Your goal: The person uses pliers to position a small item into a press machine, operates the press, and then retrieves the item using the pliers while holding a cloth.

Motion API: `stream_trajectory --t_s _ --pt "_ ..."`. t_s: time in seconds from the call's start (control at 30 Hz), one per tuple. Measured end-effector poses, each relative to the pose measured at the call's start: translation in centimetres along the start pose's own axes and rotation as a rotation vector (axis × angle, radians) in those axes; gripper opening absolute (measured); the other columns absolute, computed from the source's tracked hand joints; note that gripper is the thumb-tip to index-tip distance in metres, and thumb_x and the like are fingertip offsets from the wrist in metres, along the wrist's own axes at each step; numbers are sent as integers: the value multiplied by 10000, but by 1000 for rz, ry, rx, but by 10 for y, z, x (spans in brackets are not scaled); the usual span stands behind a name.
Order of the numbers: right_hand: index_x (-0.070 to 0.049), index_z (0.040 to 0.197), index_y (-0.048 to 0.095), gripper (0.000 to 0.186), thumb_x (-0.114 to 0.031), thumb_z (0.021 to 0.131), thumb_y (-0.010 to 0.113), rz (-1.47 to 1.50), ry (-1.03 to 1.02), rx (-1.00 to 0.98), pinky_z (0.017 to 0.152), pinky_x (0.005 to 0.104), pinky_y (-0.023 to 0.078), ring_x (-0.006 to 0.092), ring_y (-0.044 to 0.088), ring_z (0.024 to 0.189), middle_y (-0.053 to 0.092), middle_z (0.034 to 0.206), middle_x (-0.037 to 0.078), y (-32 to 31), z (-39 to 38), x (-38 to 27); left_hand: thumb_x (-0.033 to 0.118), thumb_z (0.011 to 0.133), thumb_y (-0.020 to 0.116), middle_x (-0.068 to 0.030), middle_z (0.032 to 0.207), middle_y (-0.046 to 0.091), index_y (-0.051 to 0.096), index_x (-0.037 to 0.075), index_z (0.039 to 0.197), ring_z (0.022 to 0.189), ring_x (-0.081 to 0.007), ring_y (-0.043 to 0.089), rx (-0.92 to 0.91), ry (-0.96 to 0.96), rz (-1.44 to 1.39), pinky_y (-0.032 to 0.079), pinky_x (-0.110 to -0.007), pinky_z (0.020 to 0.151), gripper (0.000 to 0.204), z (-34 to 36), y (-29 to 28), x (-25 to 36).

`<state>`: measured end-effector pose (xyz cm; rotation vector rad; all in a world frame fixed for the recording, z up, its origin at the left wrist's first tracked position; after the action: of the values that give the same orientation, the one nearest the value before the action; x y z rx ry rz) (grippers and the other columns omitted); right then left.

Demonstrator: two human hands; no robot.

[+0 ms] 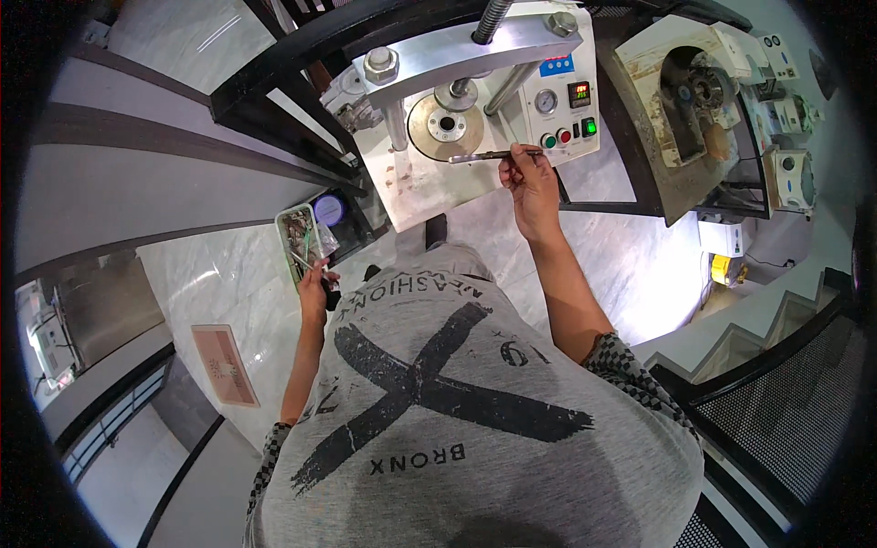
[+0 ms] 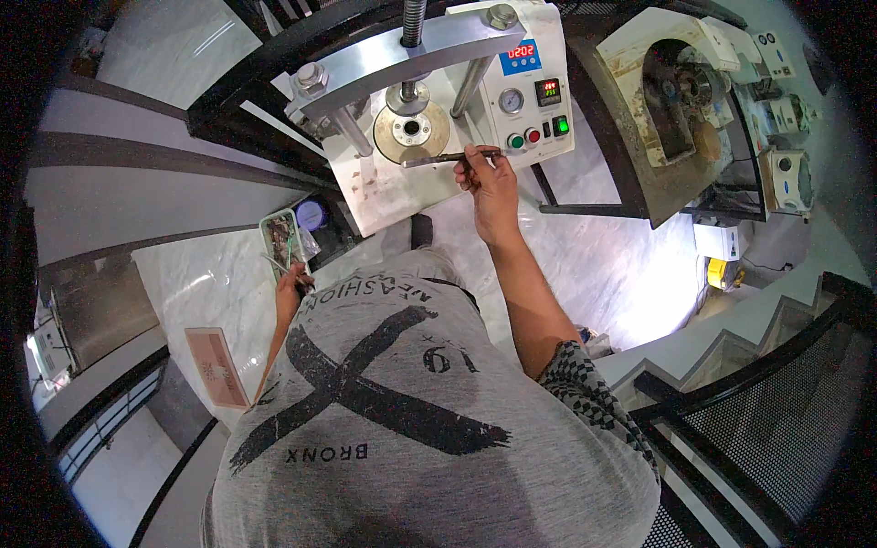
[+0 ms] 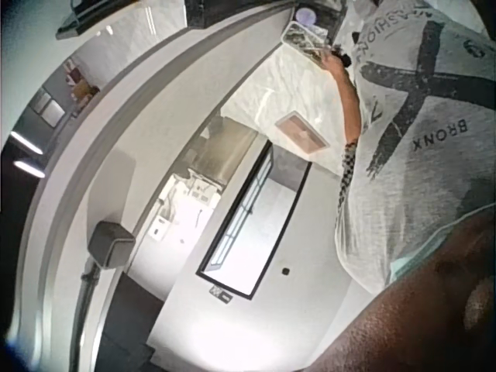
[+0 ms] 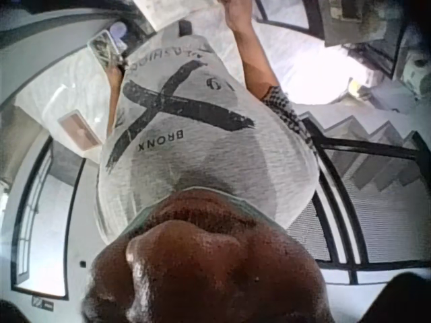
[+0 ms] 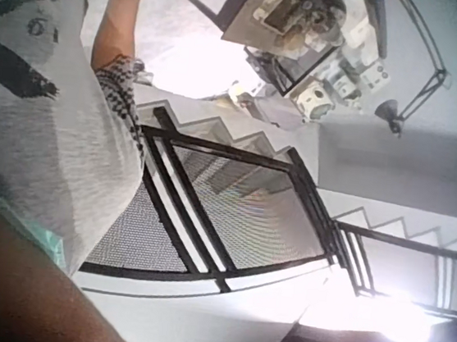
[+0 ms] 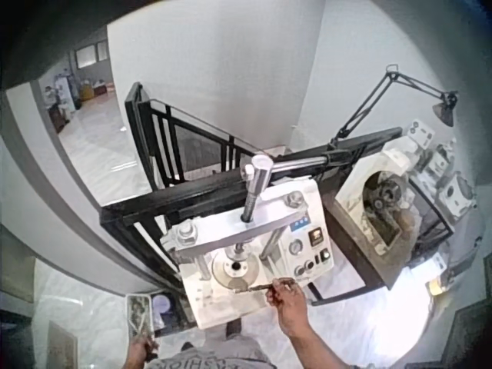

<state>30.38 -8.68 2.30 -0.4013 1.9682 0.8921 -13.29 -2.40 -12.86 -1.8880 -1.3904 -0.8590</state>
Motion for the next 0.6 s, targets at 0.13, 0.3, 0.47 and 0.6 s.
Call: stream_trajectory --t_s 0.13,0.3,0.47,0.6 --pt "-36 1040 565 269 -253 921 671 -64 -37 -19 654 238 431 116 587 718 642 817 55 -6 10 1 399 1000 502 -92 758 686 661 32 1116 624 -108 547 135 -67 99 423 -247 615 417 -14 -20 -37" --pt "-26 1115 583 312 -290 953 627 -209 -53 -80 649 231 421 111 598 763 648 848 42 6 24 -12 362 1020 449 -136 756 692 618 -9 1170 606 -143 581 190 -53 130 453 -271 602 434 -34 -53 -79" --pt "16 1122 593 273 -222 991 570 -607 -235 -185 700 242 462 114 615 833 651 946 63 14 46 -16 391 1016 453 -118 744 694 618 -30 1191 609 -134 577 224 -112 190 439 -268 608 485 -50 -45 -58" --pt "-6 1088 634 178 -126 963 593 -918 -350 -269 713 246 501 111 636 808 683 973 70 25 63 -23 399 1016 456 -103 745 697 622 -27 1200 607 -121 568 249 -184 236 431 -267 605 493 -57 -27 -36"
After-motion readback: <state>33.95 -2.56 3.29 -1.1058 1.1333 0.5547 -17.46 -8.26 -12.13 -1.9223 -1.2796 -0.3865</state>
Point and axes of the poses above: each hand's wrist, its own z-axis towards the middle knuckle, its own y-axis out of the palm, x = y × z, the point moved 1 cm from there along z, towards the middle knuckle
